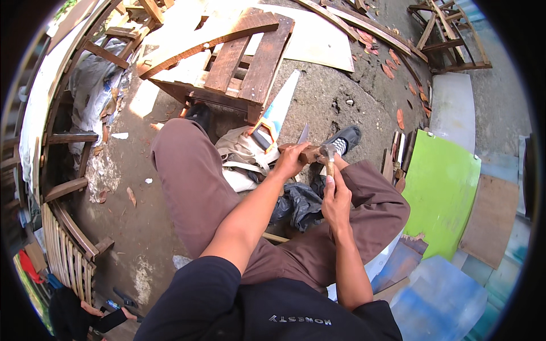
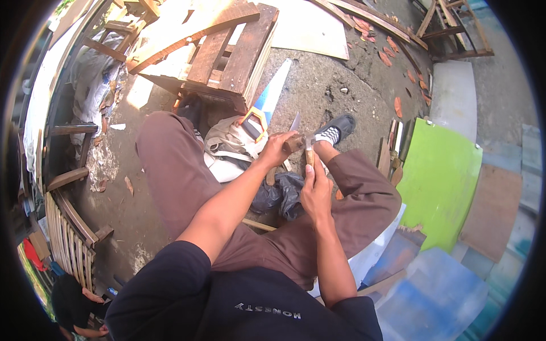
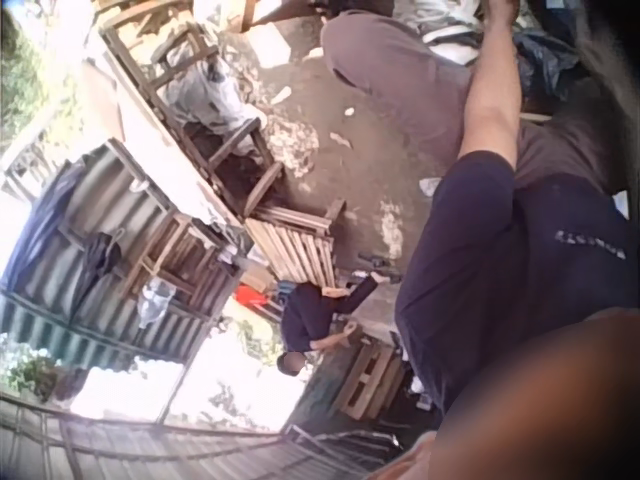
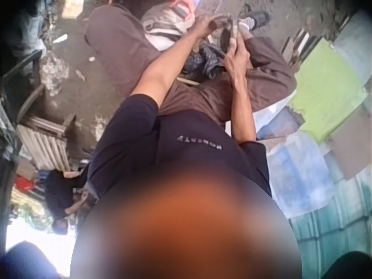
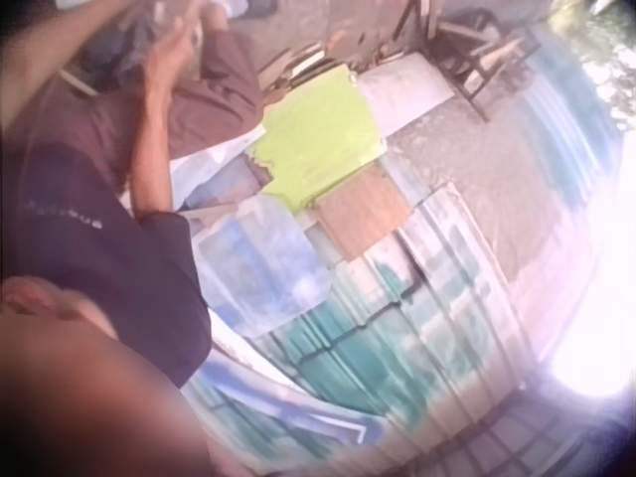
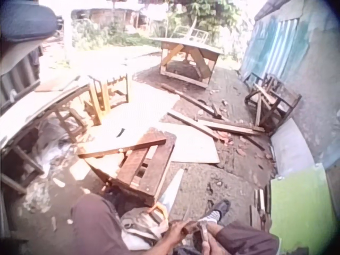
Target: The person assembles a small wooden frame by fitting two pieces together, then uses a hammer to drive nails into the joint. They continue hammering to secure the connection and inspect the assembled piece.
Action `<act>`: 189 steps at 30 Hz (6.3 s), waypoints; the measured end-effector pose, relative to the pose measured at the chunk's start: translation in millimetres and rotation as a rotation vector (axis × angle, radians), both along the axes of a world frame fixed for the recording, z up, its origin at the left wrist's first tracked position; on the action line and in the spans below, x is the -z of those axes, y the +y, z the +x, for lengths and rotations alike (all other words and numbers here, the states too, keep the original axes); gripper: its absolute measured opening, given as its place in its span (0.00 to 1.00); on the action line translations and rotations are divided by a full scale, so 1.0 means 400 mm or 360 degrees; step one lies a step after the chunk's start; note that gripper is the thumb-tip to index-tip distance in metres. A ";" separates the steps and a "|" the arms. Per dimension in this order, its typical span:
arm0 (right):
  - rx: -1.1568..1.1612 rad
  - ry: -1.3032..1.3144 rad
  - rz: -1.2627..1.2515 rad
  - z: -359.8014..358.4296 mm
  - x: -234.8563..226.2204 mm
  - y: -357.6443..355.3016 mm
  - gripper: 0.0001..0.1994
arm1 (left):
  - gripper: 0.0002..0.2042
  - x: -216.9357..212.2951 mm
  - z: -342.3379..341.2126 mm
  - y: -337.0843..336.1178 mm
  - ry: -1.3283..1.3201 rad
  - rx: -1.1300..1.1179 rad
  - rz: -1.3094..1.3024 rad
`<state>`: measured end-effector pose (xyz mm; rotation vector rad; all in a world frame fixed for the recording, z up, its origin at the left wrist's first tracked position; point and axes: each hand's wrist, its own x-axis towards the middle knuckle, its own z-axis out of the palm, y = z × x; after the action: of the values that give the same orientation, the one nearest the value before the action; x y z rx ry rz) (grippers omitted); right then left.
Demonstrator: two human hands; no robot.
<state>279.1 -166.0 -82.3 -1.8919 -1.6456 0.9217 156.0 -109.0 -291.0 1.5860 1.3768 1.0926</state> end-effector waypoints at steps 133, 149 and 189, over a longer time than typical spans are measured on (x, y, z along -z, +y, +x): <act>-0.0035 -0.0323 -0.0070 0.025 0.025 -0.042 0.19 | 0.29 0.018 -0.006 -0.043 0.0231 0.0213 -0.0152; 0.0071 -0.0370 -0.0389 0.004 -0.021 -0.043 0.16 | 0.28 0.009 0.006 -0.037 0.0166 0.0105 -0.0207; 0.0995 0.1315 -0.0457 -0.054 0.048 0.001 0.16 | 0.35 -0.671 -0.472 0.065 -0.0299 -0.0480 0.0197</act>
<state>257.4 -165.6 -101.4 -1.6622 -0.4269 1.4191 -32.8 -83.1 -22.7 1.3463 1.4738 1.4922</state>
